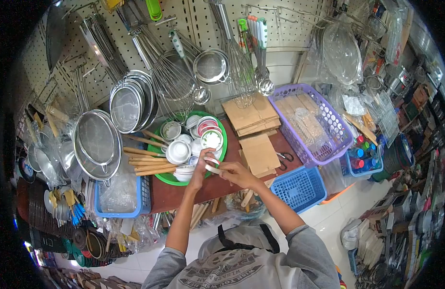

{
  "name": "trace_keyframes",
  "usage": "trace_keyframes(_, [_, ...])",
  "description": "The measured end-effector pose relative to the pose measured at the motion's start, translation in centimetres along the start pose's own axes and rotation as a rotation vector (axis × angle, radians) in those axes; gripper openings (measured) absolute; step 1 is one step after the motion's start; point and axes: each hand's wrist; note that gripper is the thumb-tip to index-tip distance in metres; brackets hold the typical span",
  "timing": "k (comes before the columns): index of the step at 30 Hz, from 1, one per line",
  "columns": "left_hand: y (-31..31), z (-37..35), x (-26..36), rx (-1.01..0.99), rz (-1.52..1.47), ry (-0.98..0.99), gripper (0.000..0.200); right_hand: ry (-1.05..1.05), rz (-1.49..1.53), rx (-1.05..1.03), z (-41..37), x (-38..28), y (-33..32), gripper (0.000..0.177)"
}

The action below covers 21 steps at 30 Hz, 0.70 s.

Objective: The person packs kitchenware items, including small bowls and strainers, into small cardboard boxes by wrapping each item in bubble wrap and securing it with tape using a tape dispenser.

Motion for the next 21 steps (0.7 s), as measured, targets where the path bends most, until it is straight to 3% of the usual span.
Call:
trace_keyframes(2, [-0.2, -0.1, -1.2, 0.043, 0.099, -0.013, 0.071, 0.032, -0.001, 0.019, 0.0, 0.3, 0.0, 0.019])
trace_keyframes(11, [-0.4, 0.2, 0.1, 0.016, -0.142, -0.087, 0.070, -0.068, -0.028, -0.009, -0.1, -1.0, 0.3, 0.021])
trace_keyframes(14, [0.1, 0.0, -0.5, 0.032, 0.073, -0.001, 0.074, -0.043, -0.057, 0.011, 0.2, -0.1, 0.1, 0.020])
trace_keyframes(21, [-0.7, 0.2, -0.4, 0.024, -0.185, -0.068, 0.066, -0.047, 0.008, -0.022, 0.2, -0.8, -0.1, 0.019])
Point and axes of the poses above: each hand's wrist, its own z-axis towards the middle knuckle, its own y-axis out of the palm, x = y × z, and after that the axes turned 7 degrees about y, right-handed
